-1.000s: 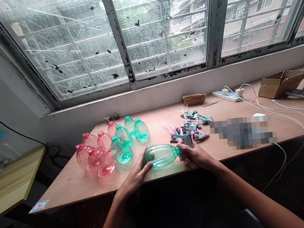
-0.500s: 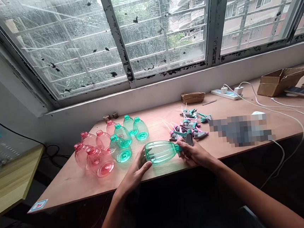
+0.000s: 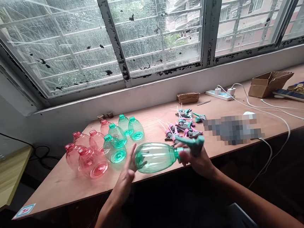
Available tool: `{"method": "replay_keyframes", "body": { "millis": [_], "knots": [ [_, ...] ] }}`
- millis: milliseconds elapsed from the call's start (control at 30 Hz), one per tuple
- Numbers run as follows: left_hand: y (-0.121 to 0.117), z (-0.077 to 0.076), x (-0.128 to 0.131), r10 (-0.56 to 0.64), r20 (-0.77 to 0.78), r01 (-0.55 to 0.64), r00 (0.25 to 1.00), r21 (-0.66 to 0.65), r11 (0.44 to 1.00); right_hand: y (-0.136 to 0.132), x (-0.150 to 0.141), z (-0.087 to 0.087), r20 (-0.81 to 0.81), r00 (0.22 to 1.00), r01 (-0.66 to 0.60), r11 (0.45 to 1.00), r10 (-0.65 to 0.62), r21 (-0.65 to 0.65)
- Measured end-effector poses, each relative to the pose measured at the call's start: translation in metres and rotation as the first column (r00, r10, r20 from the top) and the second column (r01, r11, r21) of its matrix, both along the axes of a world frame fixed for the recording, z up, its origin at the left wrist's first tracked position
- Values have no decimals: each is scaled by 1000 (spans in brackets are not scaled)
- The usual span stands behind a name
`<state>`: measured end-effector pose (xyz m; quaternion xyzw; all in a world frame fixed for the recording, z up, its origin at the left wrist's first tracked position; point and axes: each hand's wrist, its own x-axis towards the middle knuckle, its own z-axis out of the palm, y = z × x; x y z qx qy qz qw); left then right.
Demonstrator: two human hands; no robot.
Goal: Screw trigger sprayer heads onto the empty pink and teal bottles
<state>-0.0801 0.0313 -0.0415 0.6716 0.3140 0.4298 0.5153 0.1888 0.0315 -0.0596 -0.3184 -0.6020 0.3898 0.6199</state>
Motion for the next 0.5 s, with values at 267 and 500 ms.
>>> {"method": "replay_keyframes", "body": {
  "millis": [267, 500],
  "knots": [
    [-11, 12, 18, 122, 162, -56, 979, -364, 930, -13, 3, 11, 368, 923, -197, 962, 117, 188],
    [-14, 0, 29, 283, 119, -291, 952, 60, 955, -6, -31, -11, -370, 924, -214, 927, 91, -307]
  ]
}}
